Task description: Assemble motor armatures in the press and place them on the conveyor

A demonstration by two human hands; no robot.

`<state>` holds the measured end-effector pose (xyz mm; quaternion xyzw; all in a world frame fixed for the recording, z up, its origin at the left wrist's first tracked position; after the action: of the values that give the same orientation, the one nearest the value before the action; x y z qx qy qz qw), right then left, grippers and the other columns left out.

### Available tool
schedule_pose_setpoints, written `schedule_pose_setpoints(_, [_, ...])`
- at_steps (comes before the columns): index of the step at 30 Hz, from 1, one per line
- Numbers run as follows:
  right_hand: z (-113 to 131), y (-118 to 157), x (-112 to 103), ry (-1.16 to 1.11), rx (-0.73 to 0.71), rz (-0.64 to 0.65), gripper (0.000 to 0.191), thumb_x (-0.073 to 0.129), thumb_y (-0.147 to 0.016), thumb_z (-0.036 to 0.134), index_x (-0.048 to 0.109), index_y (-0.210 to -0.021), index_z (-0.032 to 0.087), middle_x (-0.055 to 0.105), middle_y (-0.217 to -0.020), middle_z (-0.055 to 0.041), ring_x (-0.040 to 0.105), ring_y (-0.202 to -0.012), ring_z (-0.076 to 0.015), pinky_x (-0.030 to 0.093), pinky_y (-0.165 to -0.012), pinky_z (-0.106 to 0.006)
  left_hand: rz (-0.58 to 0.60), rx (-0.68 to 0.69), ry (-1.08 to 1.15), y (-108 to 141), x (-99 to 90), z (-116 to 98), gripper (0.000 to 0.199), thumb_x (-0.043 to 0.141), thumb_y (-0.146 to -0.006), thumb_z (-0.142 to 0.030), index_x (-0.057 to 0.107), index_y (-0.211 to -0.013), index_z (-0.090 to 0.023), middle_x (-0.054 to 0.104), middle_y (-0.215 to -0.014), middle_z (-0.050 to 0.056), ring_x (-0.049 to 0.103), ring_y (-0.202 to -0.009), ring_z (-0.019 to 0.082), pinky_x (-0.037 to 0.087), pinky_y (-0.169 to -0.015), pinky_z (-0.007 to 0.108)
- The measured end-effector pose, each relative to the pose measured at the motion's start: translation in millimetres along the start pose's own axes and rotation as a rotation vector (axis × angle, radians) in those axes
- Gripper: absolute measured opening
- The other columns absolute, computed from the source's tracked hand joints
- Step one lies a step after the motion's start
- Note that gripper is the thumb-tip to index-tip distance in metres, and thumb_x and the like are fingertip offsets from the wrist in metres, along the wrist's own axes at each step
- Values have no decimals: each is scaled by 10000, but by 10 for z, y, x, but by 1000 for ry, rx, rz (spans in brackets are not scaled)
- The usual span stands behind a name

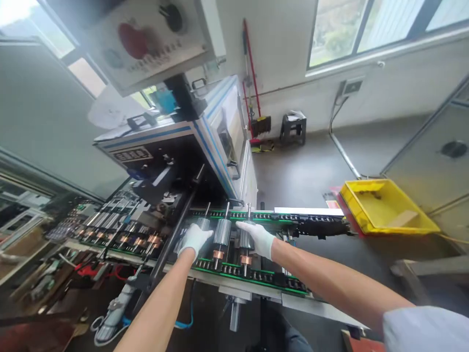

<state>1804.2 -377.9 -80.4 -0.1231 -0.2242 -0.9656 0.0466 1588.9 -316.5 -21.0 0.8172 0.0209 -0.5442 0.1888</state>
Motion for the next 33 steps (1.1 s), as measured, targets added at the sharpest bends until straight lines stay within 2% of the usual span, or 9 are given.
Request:
schedule_pose_setpoints(4, [-65,-200,110,-337,114,5,292,747,-698,350,618,-877,159,690,-729,-31,650,-634,-171,547,-643,-332,34,-117,73,-135,148,59,548,697,-638,-367,615,-1035,2,659,-1026,330,647,-975,431,489,-816,515])
schedule_pose_setpoints(9, [-84,-366,337,-533,156,127,258,729,-708,286,622,-903,156,703,-778,-39,655,-659,-173,554,-658,-333,122,-70,352,-9,171,-94,512,718,-645,-458,654,-966,-65,723,-917,176,676,-893,287,538,-778,400])
schedule_pose_setpoints(12, [-66,-426,388,-544,136,99,239,733,-693,264,622,-868,146,698,-743,-34,657,-656,-171,556,-697,-335,194,-48,494,130,100,-222,524,745,-634,-449,655,-998,-83,729,-910,138,675,-876,252,553,-775,379])
schedule_pose_setpoints(15, [113,-270,357,-447,73,117,223,754,-671,259,616,-802,143,691,-718,-24,647,-639,-157,555,-683,-307,313,27,777,401,-25,-334,520,761,-630,-419,660,-1032,-104,734,-938,114,676,-903,250,548,-830,384])
schedule_pose_setpoints(18, [429,176,404,-278,48,312,247,710,-740,354,637,-845,142,708,-745,-50,654,-632,-167,549,-592,-276,359,100,1052,841,-168,-283,508,740,-672,-391,651,-1099,-131,725,-1032,99,672,-957,254,528,-901,388])
schedule_pose_setpoints(21, [660,746,615,-60,118,530,343,616,-819,455,665,-893,124,716,-749,-81,650,-577,-176,527,-499,-260,302,-31,1180,1403,-201,70,565,764,-645,-382,643,-1145,-146,732,-1019,101,689,-897,272,563,-827,389])
schedule_pose_setpoints(25, [698,1315,1145,146,136,658,303,694,-770,399,692,-896,124,726,-822,-68,671,-681,-188,549,-573,-251,191,-218,1349,2246,-171,748,640,810,-578,-356,642,-1172,-189,739,-1009,95,688,-915,305,584,-769,379])
schedule_pose_setpoints(30, [312,2024,2241,318,390,1069,364,583,-852,455,708,-881,114,717,-741,-85,625,-540,-150,484,-429,-207,16,-415,1538,3303,-255,1717,691,813,-561,-365,631,-1209,-211,739,-990,96,666,-985,342,558,-858,432])
schedule_pose_setpoints(33, [-44,2573,2997,397,488,1242,381,586,-845,476,709,-893,119,718,-766,-87,587,-486,-121,416,-351,-169,-125,-534,1619,3998,-333,2389,708,818,-539,-391,641,-1199,-204,742,-959,105,669,-962,350,555,-851,449])
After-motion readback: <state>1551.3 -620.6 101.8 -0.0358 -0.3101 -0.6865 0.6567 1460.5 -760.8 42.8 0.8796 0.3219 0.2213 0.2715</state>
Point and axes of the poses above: each hand's wrist, its own y-axis away from the middle knuckle, its own x-axis out of the palm, z = x × y, the point moved 4 cm from there along -y, towards the middle knuckle
